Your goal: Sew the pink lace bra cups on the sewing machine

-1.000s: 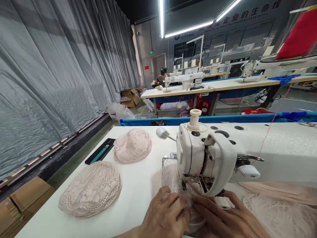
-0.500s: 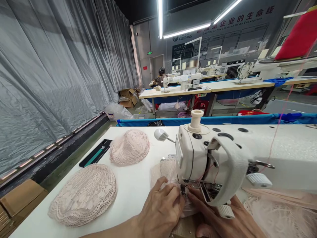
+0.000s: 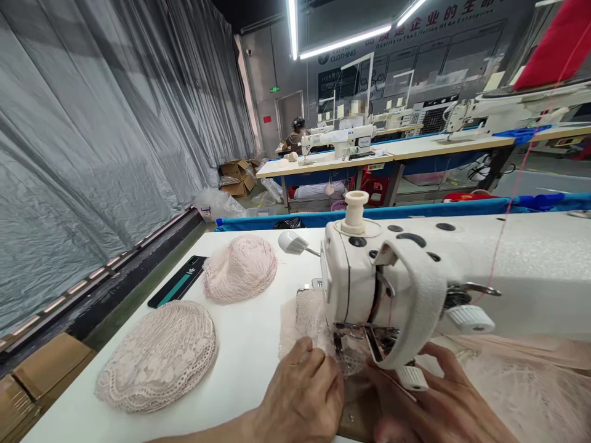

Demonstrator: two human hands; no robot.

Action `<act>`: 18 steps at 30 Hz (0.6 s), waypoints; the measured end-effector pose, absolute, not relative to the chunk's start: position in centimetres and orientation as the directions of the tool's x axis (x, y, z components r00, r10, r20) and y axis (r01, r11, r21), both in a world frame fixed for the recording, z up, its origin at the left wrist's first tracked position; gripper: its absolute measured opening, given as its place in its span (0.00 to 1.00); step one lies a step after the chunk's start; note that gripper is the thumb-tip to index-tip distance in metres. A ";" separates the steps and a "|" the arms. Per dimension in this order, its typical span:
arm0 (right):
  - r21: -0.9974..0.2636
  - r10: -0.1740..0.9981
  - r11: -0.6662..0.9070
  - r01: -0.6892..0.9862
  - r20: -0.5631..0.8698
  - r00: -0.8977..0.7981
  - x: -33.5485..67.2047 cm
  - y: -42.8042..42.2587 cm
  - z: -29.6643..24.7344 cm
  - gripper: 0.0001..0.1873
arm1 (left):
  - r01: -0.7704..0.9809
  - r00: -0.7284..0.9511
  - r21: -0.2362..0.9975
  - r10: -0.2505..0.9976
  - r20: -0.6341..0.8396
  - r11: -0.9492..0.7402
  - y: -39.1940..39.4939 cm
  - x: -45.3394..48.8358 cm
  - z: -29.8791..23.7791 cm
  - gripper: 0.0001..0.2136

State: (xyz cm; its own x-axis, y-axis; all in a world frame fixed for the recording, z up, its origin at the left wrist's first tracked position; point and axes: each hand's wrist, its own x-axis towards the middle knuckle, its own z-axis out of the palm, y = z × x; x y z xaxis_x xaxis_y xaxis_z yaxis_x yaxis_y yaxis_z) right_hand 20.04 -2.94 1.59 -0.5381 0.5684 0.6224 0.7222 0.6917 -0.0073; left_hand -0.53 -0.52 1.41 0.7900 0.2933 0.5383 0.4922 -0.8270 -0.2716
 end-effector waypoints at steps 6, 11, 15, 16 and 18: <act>0.031 0.533 0.725 0.688 0.607 -0.589 19.1 -3.2 1.1 0.25 | 0.505 0.787 -0.320 0.275 0.553 -0.801 -0.8 -0.6 1.3 0.09; 0.056 0.461 0.729 0.682 0.696 -0.550 19.5 -2.9 0.5 0.23 | 0.511 0.741 -0.298 0.238 0.628 -0.807 -0.9 -0.3 1.7 0.13; 0.140 0.502 0.728 0.671 0.557 -0.661 20.6 -2.5 1.0 0.20 | 0.514 0.760 -0.258 0.295 0.579 -0.818 -1.0 -0.3 2.0 0.13; 0.134 0.508 0.722 0.678 0.563 -0.652 20.8 -2.4 1.0 0.19 | 0.519 0.761 -0.251 0.308 0.571 -0.817 -1.0 -0.3 2.0 0.13; 0.092 0.540 0.715 0.693 0.558 -0.630 20.9 -2.5 0.8 0.15 | 0.521 0.767 -0.250 0.318 0.557 -0.816 -1.0 -0.4 1.8 0.12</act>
State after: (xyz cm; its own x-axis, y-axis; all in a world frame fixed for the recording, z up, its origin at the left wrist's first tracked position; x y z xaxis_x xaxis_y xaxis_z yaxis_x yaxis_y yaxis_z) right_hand 20.88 -2.45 0.81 -0.6303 0.5397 0.5581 0.6934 0.7146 0.0921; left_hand -0.38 -1.05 1.84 0.7668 0.3183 0.5574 0.5206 -0.8165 -0.2498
